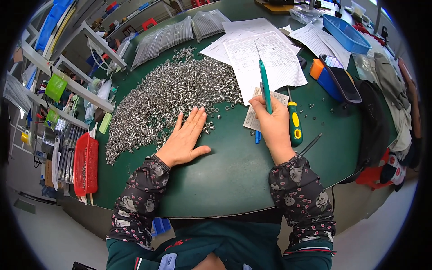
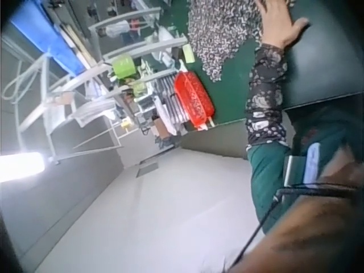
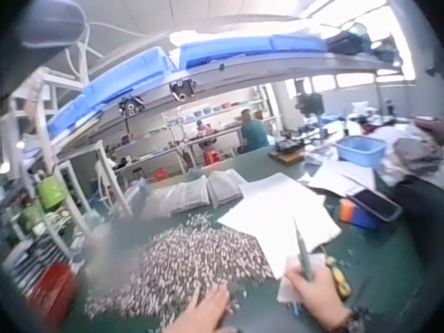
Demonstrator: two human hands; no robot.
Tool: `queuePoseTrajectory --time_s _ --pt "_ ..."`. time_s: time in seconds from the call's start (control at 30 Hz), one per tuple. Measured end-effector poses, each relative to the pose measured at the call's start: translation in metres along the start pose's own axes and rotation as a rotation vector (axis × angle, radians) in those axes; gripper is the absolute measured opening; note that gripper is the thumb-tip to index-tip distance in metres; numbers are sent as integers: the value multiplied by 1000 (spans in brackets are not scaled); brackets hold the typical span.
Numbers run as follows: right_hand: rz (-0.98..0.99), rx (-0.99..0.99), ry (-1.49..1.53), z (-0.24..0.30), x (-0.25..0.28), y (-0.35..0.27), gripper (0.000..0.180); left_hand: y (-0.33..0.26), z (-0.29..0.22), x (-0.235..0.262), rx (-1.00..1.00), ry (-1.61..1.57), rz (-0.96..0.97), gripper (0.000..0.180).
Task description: Sorting and inspecting a large quantity of small metal hardware components on an industrial workbench.
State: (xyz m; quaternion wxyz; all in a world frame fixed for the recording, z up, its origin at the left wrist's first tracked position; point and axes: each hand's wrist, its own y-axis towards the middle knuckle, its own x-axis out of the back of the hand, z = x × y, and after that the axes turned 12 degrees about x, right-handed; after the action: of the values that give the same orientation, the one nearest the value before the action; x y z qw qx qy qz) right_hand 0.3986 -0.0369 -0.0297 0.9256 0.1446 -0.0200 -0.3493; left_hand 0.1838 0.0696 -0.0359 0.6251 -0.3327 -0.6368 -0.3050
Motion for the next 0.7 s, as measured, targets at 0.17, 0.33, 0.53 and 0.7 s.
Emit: queuePoseTrajectory --time_s 0.17,0.33,0.53,0.7 --pt "22 17 -2 -1 1 1 14 -7 1 0 39 28 4 87" --pt "4 3 -9 2 0 0 14 -2 -17 5 -79 -79 -63 88" --pt "-13 24 -14 0 2 1 15 -4 -10 -1 27 -73 52 87" --pt "-2 41 -40 0 1 1 15 -4 -11 -4 55 -47 29 88"
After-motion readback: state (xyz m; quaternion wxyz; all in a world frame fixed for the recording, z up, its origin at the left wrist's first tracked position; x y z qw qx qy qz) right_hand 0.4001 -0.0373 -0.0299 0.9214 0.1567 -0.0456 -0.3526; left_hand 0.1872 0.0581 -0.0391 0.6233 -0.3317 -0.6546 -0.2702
